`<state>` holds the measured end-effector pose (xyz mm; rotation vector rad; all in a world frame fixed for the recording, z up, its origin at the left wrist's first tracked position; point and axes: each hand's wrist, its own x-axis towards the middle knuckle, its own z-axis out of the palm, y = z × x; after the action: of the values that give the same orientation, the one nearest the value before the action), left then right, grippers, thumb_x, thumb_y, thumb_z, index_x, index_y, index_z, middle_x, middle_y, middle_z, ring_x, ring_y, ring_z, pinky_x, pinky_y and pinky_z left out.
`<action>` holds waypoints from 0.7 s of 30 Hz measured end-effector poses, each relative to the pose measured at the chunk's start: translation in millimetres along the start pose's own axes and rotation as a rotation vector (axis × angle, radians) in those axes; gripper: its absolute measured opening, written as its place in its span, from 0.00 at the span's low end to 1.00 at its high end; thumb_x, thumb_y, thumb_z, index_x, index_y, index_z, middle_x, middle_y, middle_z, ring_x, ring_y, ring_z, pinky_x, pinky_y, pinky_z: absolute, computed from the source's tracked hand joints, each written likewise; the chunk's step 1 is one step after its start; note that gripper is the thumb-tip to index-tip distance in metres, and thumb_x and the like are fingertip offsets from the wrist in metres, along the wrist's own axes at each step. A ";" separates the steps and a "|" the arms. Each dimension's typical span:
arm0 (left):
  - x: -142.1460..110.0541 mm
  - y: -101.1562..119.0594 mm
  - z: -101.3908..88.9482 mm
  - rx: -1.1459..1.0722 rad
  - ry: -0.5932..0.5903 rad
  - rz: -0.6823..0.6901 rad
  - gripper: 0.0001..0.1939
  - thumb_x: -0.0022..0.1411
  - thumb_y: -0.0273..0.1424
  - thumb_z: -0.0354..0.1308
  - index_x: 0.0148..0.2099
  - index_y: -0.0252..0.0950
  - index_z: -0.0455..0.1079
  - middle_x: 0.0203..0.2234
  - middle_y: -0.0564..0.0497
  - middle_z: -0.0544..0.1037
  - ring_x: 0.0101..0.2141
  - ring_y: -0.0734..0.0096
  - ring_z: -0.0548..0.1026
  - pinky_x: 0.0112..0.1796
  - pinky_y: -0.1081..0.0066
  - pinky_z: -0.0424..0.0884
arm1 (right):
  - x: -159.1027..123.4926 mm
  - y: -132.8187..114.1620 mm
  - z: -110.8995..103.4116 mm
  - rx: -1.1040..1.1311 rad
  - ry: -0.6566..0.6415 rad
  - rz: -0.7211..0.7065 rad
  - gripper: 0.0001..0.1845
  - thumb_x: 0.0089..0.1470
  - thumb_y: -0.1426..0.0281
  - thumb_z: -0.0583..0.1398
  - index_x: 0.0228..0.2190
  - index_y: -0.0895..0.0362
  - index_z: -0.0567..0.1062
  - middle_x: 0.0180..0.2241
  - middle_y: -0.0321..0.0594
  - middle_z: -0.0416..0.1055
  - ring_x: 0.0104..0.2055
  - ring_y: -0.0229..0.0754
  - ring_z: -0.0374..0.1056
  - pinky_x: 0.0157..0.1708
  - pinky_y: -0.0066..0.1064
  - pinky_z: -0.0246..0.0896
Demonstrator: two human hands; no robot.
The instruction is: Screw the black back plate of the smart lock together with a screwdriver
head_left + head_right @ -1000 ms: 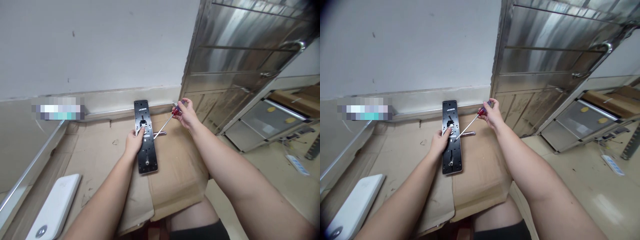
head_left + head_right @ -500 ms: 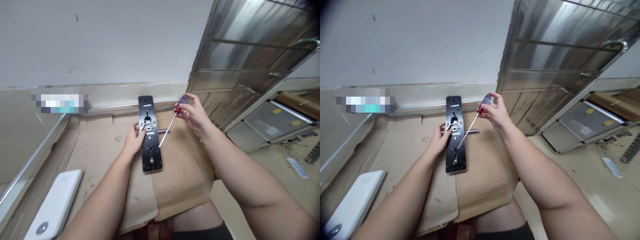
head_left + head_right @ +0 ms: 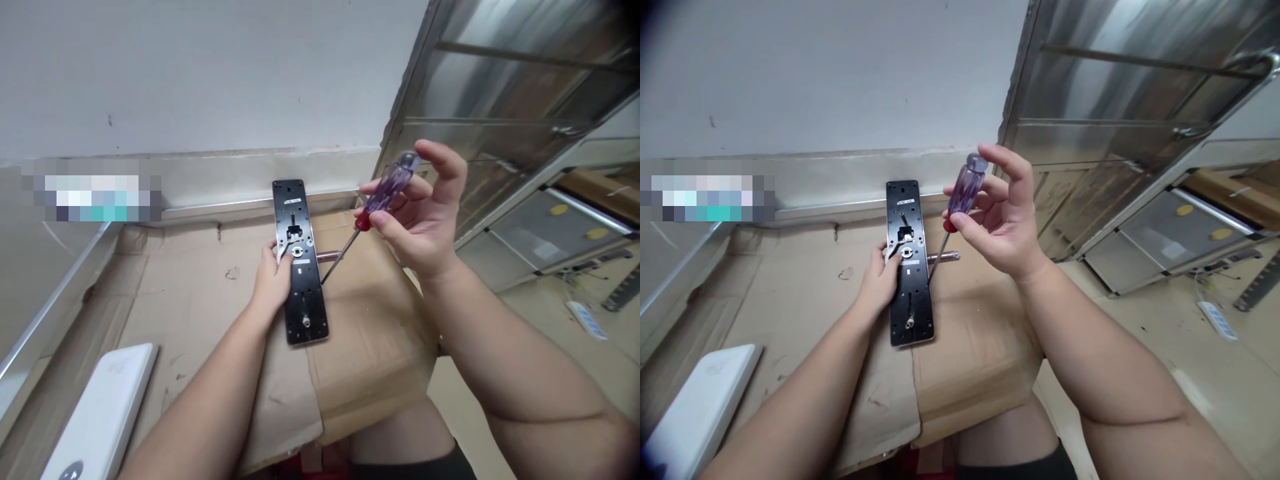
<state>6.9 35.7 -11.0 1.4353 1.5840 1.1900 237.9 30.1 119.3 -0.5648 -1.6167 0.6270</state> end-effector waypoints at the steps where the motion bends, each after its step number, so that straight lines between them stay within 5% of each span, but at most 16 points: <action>1: -0.2 -0.4 0.7 -0.004 0.009 0.001 0.25 0.67 0.39 0.52 0.63 0.37 0.58 0.55 0.39 0.74 0.54 0.50 0.73 0.56 0.54 0.65 | -0.4 -0.2 0.3 0.014 -0.007 0.005 0.39 0.50 0.61 0.70 0.57 0.40 0.58 0.44 0.34 0.75 0.43 0.43 0.77 0.40 0.38 0.79; 11: -2.9 2.3 5.5 -0.045 0.022 -0.030 0.25 0.68 0.38 0.51 0.63 0.35 0.57 0.54 0.38 0.75 0.53 0.49 0.74 0.54 0.54 0.68 | -2.9 -1.1 3.3 0.052 -0.002 0.108 0.38 0.43 0.67 0.73 0.52 0.43 0.64 0.44 0.33 0.76 0.43 0.44 0.77 0.39 0.39 0.80; 21: -3.5 2.0 4.8 0.002 0.017 0.000 0.26 0.69 0.38 0.51 0.65 0.34 0.55 0.53 0.38 0.75 0.52 0.49 0.75 0.53 0.54 0.68 | -9.2 -5.6 2.5 0.074 -0.152 0.003 0.39 0.42 0.75 0.72 0.52 0.42 0.65 0.46 0.34 0.75 0.43 0.45 0.78 0.36 0.38 0.81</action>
<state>12.6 33.0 -11.1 1.4298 1.5973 1.2044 236.6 19.6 116.1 -0.4748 -1.7274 0.7439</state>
